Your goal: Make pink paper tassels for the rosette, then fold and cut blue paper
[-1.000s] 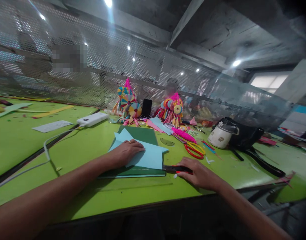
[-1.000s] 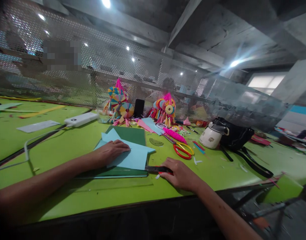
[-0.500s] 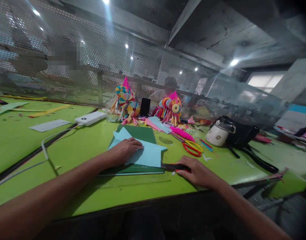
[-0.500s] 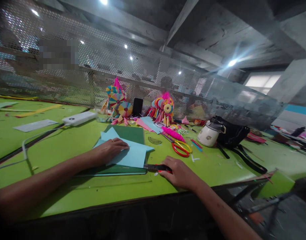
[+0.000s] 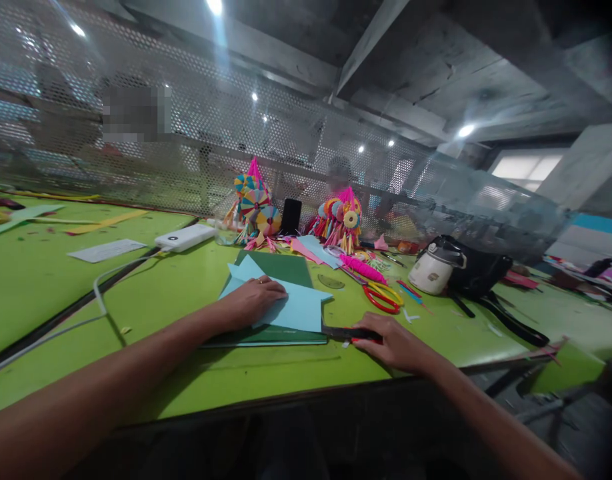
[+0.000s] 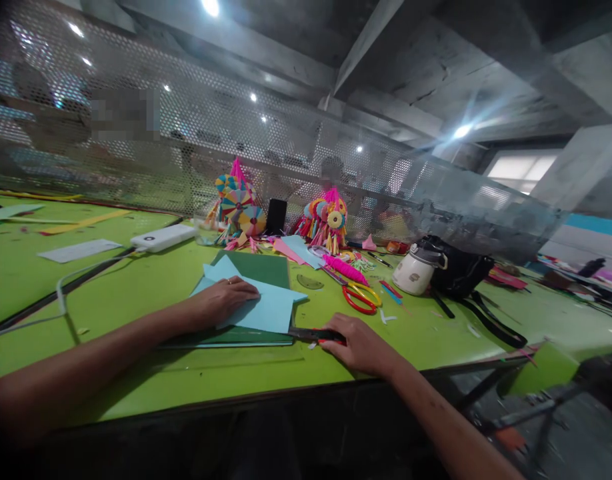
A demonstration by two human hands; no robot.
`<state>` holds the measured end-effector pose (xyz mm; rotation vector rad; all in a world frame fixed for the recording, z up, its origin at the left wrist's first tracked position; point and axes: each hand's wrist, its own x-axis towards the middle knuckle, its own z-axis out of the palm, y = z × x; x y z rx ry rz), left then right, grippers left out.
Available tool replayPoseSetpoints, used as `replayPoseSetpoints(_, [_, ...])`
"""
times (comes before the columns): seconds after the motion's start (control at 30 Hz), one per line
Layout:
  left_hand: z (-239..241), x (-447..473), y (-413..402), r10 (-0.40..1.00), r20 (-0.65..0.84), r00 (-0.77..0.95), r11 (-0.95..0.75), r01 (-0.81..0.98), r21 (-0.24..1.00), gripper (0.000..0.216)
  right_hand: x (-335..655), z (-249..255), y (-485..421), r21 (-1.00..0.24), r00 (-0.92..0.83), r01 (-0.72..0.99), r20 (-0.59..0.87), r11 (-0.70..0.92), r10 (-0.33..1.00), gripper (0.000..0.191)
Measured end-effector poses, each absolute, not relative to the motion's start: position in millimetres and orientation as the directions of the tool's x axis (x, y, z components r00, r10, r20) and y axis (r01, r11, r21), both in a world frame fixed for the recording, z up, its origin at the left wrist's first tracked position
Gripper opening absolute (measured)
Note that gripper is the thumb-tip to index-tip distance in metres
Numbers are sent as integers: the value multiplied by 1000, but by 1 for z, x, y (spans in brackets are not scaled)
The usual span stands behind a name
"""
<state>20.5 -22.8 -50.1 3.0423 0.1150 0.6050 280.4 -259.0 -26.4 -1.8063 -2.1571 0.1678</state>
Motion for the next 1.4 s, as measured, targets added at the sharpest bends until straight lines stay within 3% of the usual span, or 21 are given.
replayPoseSetpoints(0.87, [-53,21,-23,62,390,919,-996,82,-34,29,247,-26,-239,-261,-141,948,159,179,977,18])
replayPoseSetpoints(1.4, [-56,21,-22,75,414,907,-996,89,-13,29,231,-24,-236,-277,-116,948,160,158,980,16])
